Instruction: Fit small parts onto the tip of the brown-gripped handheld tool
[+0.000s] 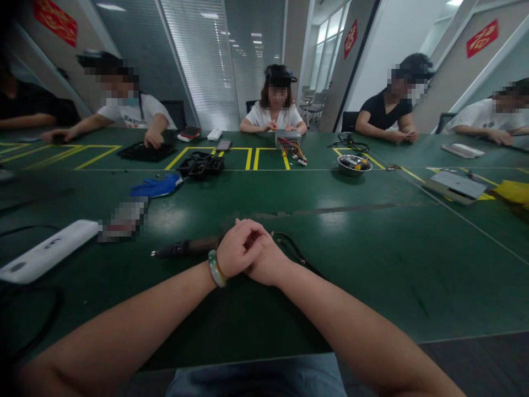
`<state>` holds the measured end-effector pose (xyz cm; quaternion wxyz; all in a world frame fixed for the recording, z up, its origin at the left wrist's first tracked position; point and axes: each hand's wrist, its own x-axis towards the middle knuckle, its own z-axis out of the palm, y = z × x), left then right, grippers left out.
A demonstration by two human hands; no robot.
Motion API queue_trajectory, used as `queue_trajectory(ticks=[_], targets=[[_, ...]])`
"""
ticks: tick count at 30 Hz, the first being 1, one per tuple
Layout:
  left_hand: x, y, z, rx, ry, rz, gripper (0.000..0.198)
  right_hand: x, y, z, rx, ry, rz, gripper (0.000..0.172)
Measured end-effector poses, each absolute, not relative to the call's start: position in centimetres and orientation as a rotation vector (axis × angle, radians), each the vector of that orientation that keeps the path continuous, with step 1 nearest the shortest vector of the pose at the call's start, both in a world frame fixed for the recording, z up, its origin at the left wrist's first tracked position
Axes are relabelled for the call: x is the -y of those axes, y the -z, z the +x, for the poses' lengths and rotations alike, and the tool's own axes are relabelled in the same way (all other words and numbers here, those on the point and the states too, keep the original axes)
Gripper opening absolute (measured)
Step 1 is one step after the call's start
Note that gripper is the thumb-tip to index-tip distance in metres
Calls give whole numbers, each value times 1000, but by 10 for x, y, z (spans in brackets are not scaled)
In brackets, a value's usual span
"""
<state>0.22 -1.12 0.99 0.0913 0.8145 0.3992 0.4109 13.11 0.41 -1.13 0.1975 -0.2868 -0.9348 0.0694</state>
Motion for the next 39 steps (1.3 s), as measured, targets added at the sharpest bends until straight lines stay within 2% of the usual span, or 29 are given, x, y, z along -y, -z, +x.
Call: queue_trajectory(ticks=[2,4,7,9,13,18,23,26,34,39], targets=[[11,-11,3,-1205,-1244,2413,21,-5,-2,146,2617,-89,-899,52],[11,-12,4,-1323,-1213,2434,26,-2,-16,163,2557,56,-1193,42],[13,-12,7,-1619,-1069,2480,33,6,-28,184,2468,242,-1657,24],[14,-9,9,-1750,-951,2511,37,9,-27,192,2505,262,-1768,22],[10,-3,9,-1840,-726,2528,31,4,-18,194,2593,134,-1705,13],[0,-2,3,-1738,-565,2596,16,-10,-14,196,2494,15,-1745,16],[-4,-3,1,-1699,-572,2621,14,-50,-8,217,2094,-52,-1910,20],[-3,-2,1,-1670,-574,2631,13,-65,-5,225,1940,-178,-1851,18],[-3,-1,2,-1652,-620,2610,12,-41,-9,209,2210,-710,-1494,11],[-3,-1,3,-1648,-657,2574,9,-41,-5,205,2248,-785,-1472,14]])
